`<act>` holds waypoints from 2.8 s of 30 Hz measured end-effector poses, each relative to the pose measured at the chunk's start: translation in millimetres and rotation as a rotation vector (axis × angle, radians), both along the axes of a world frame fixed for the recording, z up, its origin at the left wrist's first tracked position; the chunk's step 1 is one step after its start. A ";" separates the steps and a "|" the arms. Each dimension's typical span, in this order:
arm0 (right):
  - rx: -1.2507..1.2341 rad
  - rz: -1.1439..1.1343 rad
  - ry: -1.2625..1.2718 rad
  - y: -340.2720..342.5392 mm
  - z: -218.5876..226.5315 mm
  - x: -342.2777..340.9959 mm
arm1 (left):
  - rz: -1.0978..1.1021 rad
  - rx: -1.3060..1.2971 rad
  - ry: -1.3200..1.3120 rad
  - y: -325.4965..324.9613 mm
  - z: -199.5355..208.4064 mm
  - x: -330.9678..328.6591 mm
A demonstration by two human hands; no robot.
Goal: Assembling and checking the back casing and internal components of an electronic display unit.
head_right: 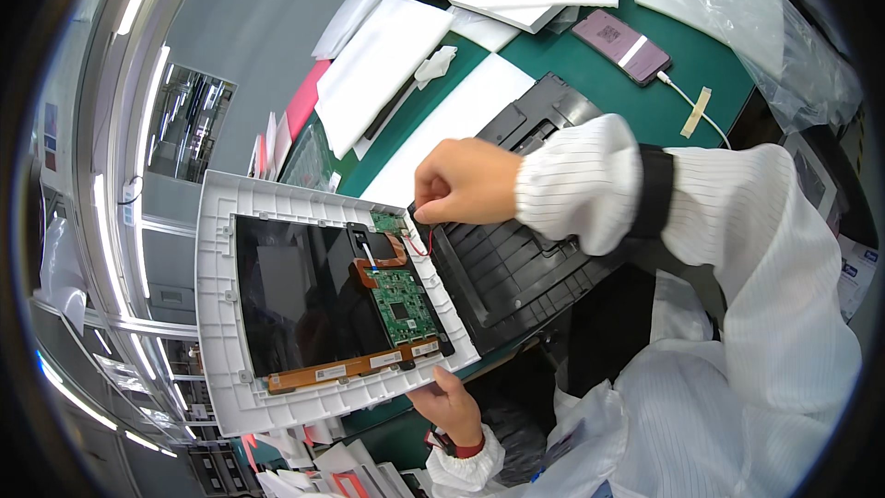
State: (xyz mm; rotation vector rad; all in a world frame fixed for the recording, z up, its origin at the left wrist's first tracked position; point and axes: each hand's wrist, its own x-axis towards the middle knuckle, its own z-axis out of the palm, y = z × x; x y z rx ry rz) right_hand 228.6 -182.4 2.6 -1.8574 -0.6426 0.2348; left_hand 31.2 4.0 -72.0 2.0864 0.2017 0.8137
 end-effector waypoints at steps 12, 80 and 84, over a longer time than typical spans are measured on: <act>-0.052 -0.262 -0.083 124.2 -69.3 66.5 | -0.036 0.002 0.074 10.3 -12.5 -6.5; 0.359 -0.280 0.121 -57.0 0.2 2.7 | -0.029 -0.018 0.160 -0.8 0.8 -4.9; 0.359 -0.139 0.278 -73.2 -10.9 -46.1 | -0.076 0.045 0.146 -2.3 1.4 -1.2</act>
